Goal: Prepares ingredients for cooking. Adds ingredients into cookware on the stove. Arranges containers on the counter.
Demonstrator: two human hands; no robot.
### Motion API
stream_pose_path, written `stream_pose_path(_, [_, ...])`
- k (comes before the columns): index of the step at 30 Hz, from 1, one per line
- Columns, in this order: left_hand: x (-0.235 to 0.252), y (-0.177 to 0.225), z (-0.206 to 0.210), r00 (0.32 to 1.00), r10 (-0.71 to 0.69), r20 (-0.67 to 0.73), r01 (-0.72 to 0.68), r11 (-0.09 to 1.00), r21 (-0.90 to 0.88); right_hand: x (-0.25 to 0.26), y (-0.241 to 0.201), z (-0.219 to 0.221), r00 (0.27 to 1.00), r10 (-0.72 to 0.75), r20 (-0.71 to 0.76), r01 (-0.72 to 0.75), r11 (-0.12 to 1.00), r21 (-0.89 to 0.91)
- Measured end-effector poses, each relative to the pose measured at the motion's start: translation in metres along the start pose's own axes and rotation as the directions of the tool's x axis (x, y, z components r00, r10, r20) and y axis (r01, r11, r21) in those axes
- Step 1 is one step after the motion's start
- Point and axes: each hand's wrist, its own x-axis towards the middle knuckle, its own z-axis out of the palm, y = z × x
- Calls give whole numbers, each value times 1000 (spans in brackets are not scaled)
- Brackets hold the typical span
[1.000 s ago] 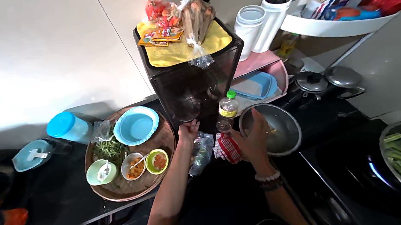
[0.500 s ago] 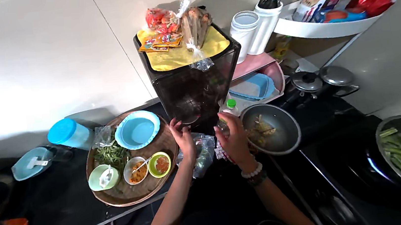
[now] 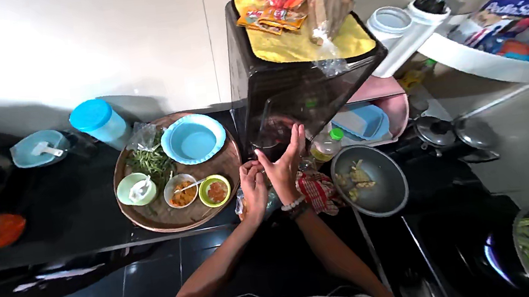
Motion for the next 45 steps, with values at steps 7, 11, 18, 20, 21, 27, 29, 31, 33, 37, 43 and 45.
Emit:
stream_pose_path(7, [32,-20,4,974,-200,-102,204,979,26,-5,26,-28,998,-10,-58,6,997,-72])
stream_pose_path(11, [42,-22,12,979,-185,-90,184,983,-18,20,35,-60,961,-15,-277,-23,991,-133])
stream_pose_path(18, [42,-24,17,996,-84,-10,83,996,-29,49,69,-87,975,221,36,-208,954,-216])
stream_pose_path(20, [43,-28,15,999,-43,-11,43,999,33,59,53,-108,974,221,44,-210,960,-183])
stream_pose_path(21, [45,-30,13,1000,-28,-10,28,997,69,63,43,-123,976,218,16,-212,961,-176])
stream_pose_path(27, [49,-30,15,1000,-11,-7,12,991,134,98,30,-243,951,162,-263,-227,945,-237])
stream_pose_path(29, [53,-34,13,1000,0,-3,0,991,132,123,67,-265,900,134,-415,-272,916,-293])
stream_pose_path(31, [55,-36,10,1000,10,13,-12,991,134,133,104,-278,869,150,-472,-325,892,-315])
stream_pose_path(33, [56,-36,7,999,14,47,-21,988,152,133,135,-282,848,206,-489,-389,869,-307])
stream_pose_path(37, [48,-31,4,992,9,129,-37,975,218,119,177,-270,820,303,-485,-472,838,-274])
stream_pose_path(43, [45,-21,-3,989,-107,105,100,992,71,91,201,-262,800,440,-408,-571,767,-293])
stream_pose_path(45, [46,-19,-5,990,-96,106,90,994,57,100,193,-257,815,353,-460,-517,801,-302])
